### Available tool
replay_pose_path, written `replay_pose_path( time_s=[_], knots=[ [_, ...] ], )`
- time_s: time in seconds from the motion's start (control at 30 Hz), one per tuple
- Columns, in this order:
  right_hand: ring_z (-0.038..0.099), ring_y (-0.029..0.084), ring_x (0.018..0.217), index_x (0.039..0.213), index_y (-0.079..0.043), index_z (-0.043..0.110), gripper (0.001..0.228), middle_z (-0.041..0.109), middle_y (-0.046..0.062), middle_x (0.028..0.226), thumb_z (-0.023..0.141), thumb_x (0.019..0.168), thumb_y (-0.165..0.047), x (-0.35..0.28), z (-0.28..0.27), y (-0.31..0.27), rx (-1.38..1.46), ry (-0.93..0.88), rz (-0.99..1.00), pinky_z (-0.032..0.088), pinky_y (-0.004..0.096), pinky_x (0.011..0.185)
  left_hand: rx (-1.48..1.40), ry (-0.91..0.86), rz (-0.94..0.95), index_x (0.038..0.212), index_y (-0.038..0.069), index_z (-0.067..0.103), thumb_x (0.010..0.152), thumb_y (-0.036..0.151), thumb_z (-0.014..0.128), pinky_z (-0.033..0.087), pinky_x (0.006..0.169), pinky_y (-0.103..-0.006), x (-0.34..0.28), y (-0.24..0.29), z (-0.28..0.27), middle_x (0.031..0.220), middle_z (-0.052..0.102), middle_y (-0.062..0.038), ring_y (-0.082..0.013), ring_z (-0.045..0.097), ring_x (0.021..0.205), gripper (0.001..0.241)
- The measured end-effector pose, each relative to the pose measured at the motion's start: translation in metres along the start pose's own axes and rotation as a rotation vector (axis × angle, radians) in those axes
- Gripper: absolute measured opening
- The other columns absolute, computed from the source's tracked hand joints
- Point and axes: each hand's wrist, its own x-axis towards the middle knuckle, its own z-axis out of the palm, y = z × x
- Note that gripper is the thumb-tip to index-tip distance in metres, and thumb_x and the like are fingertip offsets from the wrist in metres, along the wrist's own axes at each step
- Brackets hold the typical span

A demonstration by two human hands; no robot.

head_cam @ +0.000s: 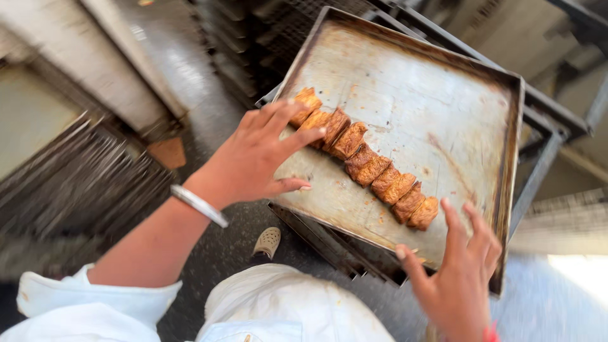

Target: The person scrapes food residue off metal baking trays using a metal scraper. They remove several trays from a rack, scrape them clean, and place them back. They also gather baked goods from a tray and place them on a counter.

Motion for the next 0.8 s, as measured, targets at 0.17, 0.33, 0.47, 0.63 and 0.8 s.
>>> replay_pose_path(
  time_s=[0.17, 0.33, 0.47, 0.63, 0.8],
  knots=[
    [0.035, 0.043, 0.133, 0.153, -0.021, 0.047, 0.091, 0.042, 0.024, 0.143, 0.076, 0.074, -0.057, 0.041, 0.012, -0.020, -0.066, -0.111, 0.123, 0.028, 0.060, 0.112, -0.036, -0.148, 0.228, 0.153, 0.023, 0.038, 0.072, 0.079, 0.071, 0.027, 0.111, -0.0590, 0.055, -0.066, 0.011, 0.157, 0.032, -0.021, -0.0403, 0.026, 0.145, 0.104],
    [0.033, 0.043, 0.129, 0.148, -0.031, 0.051, 0.096, 0.040, 0.022, 0.142, 0.081, 0.064, -0.067, 0.072, 0.041, -0.049, -0.205, -0.174, 0.325, 0.032, 0.064, 0.102, -0.132, -0.180, 0.456, 0.154, 0.019, 0.038, 0.070, 0.089, 0.067, 0.025, 0.108, -0.0589, 0.089, -0.082, 0.045, 0.150, 0.040, -0.025, -0.0426, 0.034, 0.140, 0.113],
    [0.035, 0.039, 0.130, 0.146, -0.037, 0.052, 0.097, 0.043, 0.015, 0.141, 0.080, 0.059, -0.072, 0.078, 0.046, -0.060, -0.300, -0.206, 0.386, 0.035, 0.062, 0.099, -0.242, -0.201, 0.462, 0.153, 0.019, 0.041, 0.074, 0.084, 0.066, 0.035, 0.103, -0.0504, 0.088, -0.080, 0.057, 0.144, 0.052, -0.022, -0.0371, 0.048, 0.134, 0.105],
    [0.042, 0.040, 0.124, 0.146, -0.032, 0.053, 0.099, 0.046, 0.017, 0.136, 0.076, 0.061, -0.078, 0.082, 0.044, -0.065, -0.346, -0.206, 0.307, 0.038, 0.060, 0.094, -0.294, -0.272, 0.438, 0.153, 0.016, 0.040, 0.075, 0.083, 0.065, 0.037, 0.095, -0.0489, 0.097, -0.077, 0.055, 0.134, 0.058, -0.018, -0.0317, 0.055, 0.122, 0.106],
    [0.050, 0.035, 0.118, 0.144, -0.031, 0.055, 0.092, 0.053, 0.014, 0.127, 0.073, 0.067, -0.076, 0.088, 0.043, -0.066, -0.328, -0.229, 0.294, 0.042, 0.055, 0.090, -0.256, -0.254, 0.401, 0.146, 0.022, 0.048, 0.075, 0.080, 0.067, 0.033, 0.093, -0.0584, 0.103, -0.071, 0.057, 0.117, 0.063, -0.010, -0.0280, 0.058, 0.113, 0.094]
  ],
)
